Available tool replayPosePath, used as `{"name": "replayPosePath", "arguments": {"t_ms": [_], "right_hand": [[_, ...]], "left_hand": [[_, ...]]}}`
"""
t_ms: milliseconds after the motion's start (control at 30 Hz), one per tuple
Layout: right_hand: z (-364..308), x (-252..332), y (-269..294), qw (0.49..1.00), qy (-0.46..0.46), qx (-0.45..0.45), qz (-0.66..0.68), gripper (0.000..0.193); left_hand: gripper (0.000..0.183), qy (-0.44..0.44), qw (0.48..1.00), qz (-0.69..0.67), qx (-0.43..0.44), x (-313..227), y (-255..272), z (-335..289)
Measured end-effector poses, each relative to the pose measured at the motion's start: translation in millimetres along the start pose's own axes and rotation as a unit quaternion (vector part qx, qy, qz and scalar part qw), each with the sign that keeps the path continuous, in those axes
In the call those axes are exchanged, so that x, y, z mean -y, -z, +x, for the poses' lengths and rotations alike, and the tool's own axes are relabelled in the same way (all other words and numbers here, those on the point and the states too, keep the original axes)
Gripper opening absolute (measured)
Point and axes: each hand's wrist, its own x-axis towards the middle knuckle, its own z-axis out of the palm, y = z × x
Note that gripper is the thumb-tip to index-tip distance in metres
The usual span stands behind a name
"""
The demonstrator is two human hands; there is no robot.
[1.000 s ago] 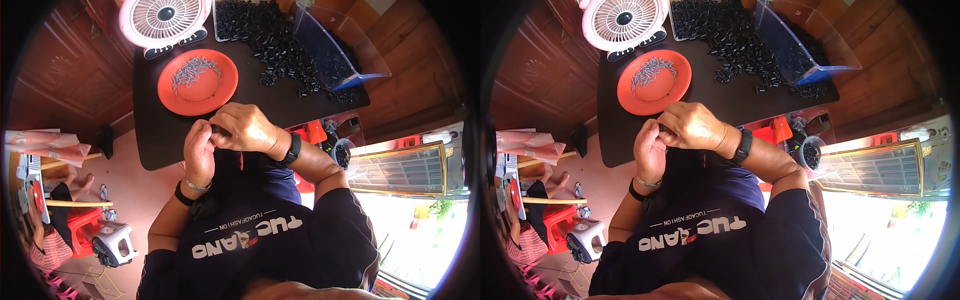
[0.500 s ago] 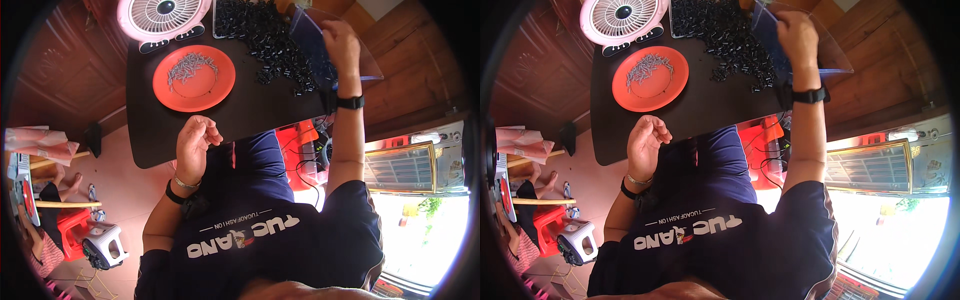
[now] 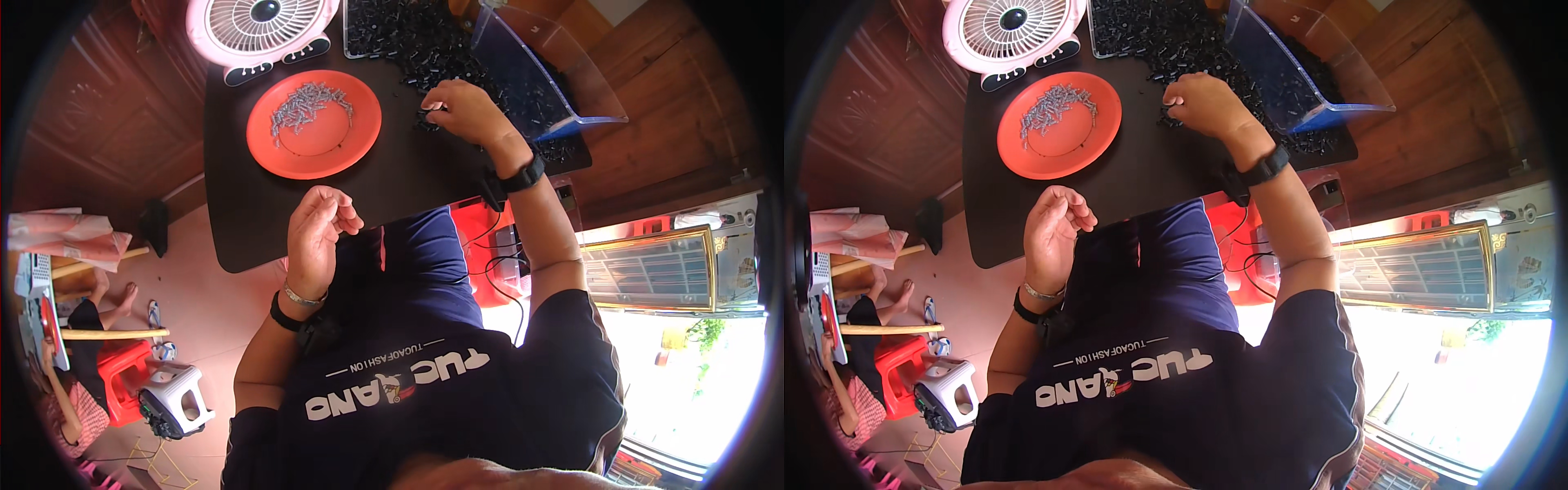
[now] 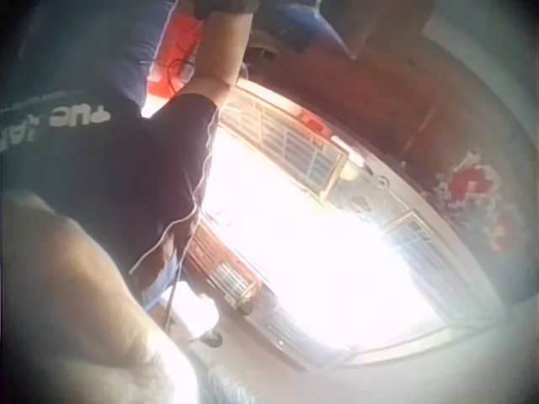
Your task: The person assembles small components by taking pins from a plate and inserting them into plastic parts by hand.
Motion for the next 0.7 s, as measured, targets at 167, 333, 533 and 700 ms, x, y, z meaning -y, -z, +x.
{"name": "replayPosePath", "arguments": {"t_ms": [167, 333, 533, 700], "right_hand": [[6, -4, -11, 0.998, 0.007, 0.042, -0.055, 0.015], [10, -8, -17, 0.992, 0.003, 0.03, -0.125, 0.015], [17, -10, -19, 0.982, 0.007, 0.033, -0.183, 0.015], [27, -11, -18, 0.98, 0.03, 0.018, -0.195, 0.015]], "left_hand": [[0.022, -0.004, 1.0, 0.008, -0.001, 0, -1, 0], [0.023, -0.006, 0.999, 0.029, 0.019, 0, 2, 0], [0.021, -0.002, 1.0, 0.0, 0.014, 1, 2, 0], [0.022, -0.001, 1.0, 0.018, 0.012, 1, 2, 0]]}}
